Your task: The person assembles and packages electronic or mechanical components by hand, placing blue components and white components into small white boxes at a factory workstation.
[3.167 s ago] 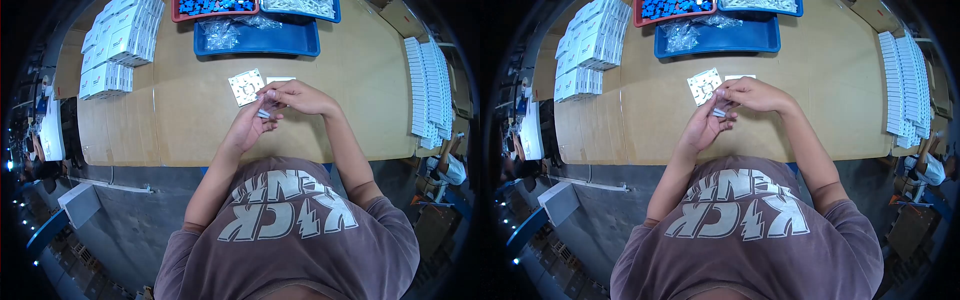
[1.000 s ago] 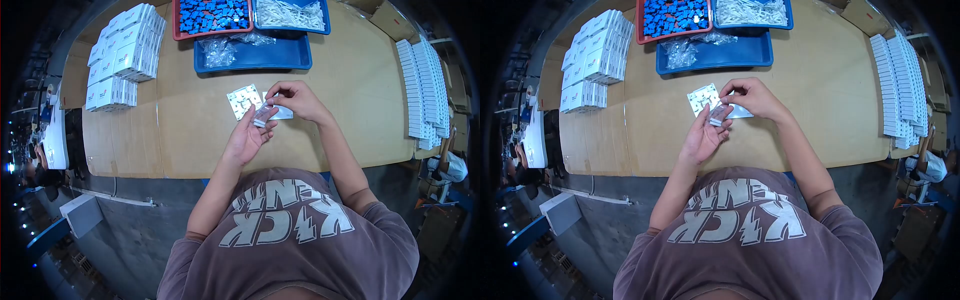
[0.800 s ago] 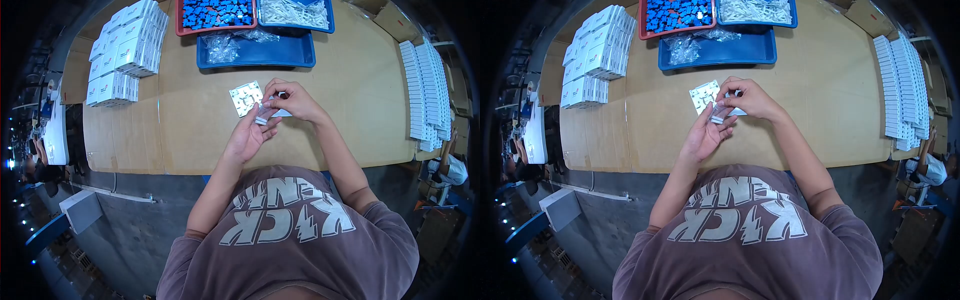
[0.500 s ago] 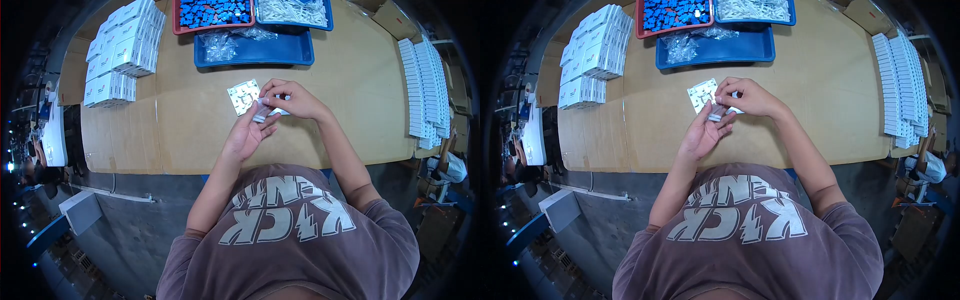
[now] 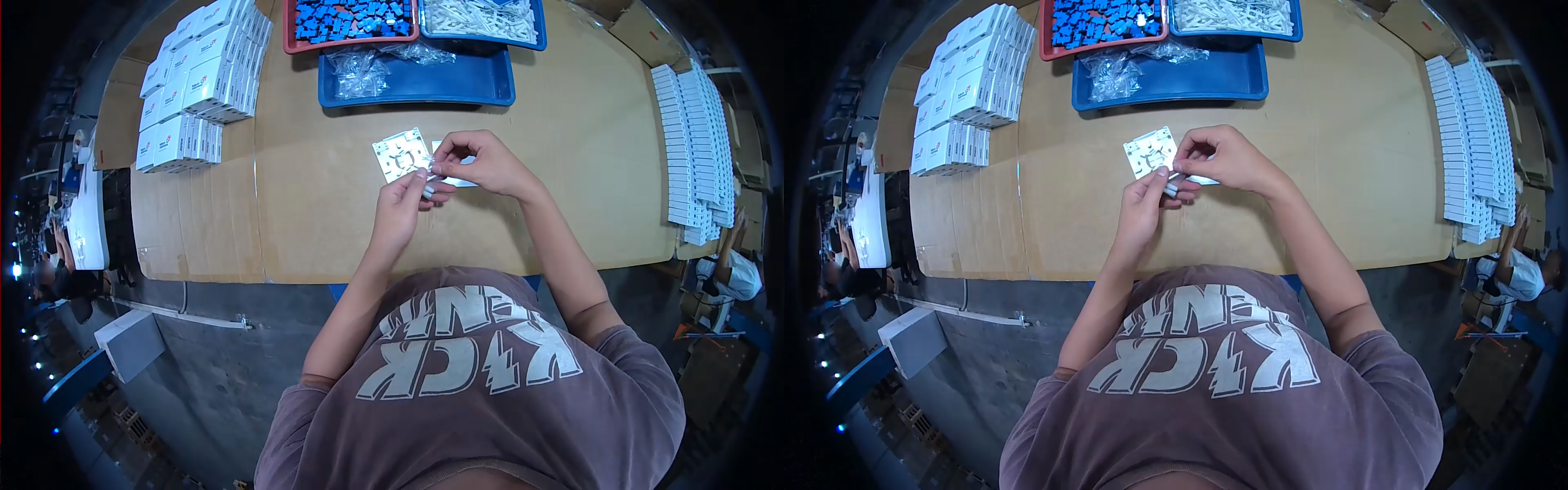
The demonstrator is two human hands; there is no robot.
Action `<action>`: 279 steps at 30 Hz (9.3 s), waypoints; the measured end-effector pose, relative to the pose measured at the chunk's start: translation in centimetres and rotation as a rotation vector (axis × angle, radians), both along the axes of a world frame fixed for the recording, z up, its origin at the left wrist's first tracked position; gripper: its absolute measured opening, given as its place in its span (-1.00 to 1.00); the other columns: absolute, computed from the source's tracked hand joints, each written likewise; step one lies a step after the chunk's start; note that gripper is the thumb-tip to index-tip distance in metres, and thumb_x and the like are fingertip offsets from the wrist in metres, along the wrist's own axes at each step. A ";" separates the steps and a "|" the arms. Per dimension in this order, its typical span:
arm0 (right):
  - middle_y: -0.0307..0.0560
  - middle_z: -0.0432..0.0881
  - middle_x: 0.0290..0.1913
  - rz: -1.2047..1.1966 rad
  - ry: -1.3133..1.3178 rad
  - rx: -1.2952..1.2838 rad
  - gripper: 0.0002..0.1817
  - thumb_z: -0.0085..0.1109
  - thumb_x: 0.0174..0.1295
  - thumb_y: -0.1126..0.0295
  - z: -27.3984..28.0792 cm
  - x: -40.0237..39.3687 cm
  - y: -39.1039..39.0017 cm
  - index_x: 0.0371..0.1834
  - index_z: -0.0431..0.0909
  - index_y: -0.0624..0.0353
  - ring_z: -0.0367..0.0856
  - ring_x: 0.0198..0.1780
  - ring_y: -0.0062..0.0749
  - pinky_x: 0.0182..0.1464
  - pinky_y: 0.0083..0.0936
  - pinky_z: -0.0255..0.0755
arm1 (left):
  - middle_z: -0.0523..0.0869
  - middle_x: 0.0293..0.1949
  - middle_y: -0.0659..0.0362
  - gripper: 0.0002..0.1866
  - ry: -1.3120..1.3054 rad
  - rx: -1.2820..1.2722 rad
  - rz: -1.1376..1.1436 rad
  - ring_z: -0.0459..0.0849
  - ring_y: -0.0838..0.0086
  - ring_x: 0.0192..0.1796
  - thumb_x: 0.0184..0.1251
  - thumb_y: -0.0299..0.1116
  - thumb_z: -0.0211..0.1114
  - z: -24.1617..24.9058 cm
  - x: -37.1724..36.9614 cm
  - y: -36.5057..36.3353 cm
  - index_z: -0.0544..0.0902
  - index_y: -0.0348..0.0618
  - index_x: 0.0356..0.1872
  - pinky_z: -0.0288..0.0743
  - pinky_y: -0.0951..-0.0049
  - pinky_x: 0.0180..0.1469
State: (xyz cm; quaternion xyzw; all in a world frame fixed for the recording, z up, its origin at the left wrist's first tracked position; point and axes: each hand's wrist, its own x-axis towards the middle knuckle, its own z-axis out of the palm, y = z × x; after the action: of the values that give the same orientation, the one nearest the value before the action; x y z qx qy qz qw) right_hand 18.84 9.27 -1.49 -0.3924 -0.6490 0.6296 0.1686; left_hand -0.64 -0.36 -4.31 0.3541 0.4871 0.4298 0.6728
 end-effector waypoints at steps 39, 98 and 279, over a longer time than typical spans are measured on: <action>-0.18 0.75 -0.08 -0.520 0.563 -0.207 -0.89 0.31 0.44 0.53 -1.2 -4.2 -4.4 -0.04 0.68 0.30 0.68 -0.05 -0.62 0.07 -0.60 0.56 | 0.75 -0.12 0.18 -0.85 -0.061 0.270 0.529 0.68 0.62 -0.07 0.61 -0.45 0.31 2.2 1.4 0.3 0.65 -0.36 -0.01 0.57 0.56 0.03; -0.03 0.76 0.07 -0.344 0.535 -0.202 -0.88 0.28 0.46 0.47 -0.3 -2.3 -2.9 -0.07 0.76 0.26 0.69 0.17 -0.37 0.29 -0.36 0.52 | 0.77 -0.10 0.19 -0.70 -0.425 -0.235 0.178 0.70 0.59 -0.14 0.71 -0.20 0.15 1.0 -1.8 0.6 0.67 -0.24 0.10 0.59 0.52 -0.04; 0.00 0.76 0.01 -0.297 -0.605 1.311 -0.67 0.22 0.37 0.38 3.5 -11.4 30.2 0.18 0.71 -0.01 0.67 0.16 -0.02 0.16 -0.09 0.42 | 0.46 0.47 -0.01 -0.09 1.146 0.714 0.036 0.37 0.06 0.55 0.16 -0.01 0.59 -3.4 -5.1 1.1 0.41 -0.18 0.49 0.10 -0.15 0.58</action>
State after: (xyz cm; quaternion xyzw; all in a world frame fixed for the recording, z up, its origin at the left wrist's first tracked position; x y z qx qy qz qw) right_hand 7.40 39.47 1.99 -0.4514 -0.8503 -0.0529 0.2655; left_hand -5.78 0.75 -7.73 0.7187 0.6009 0.3196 0.1425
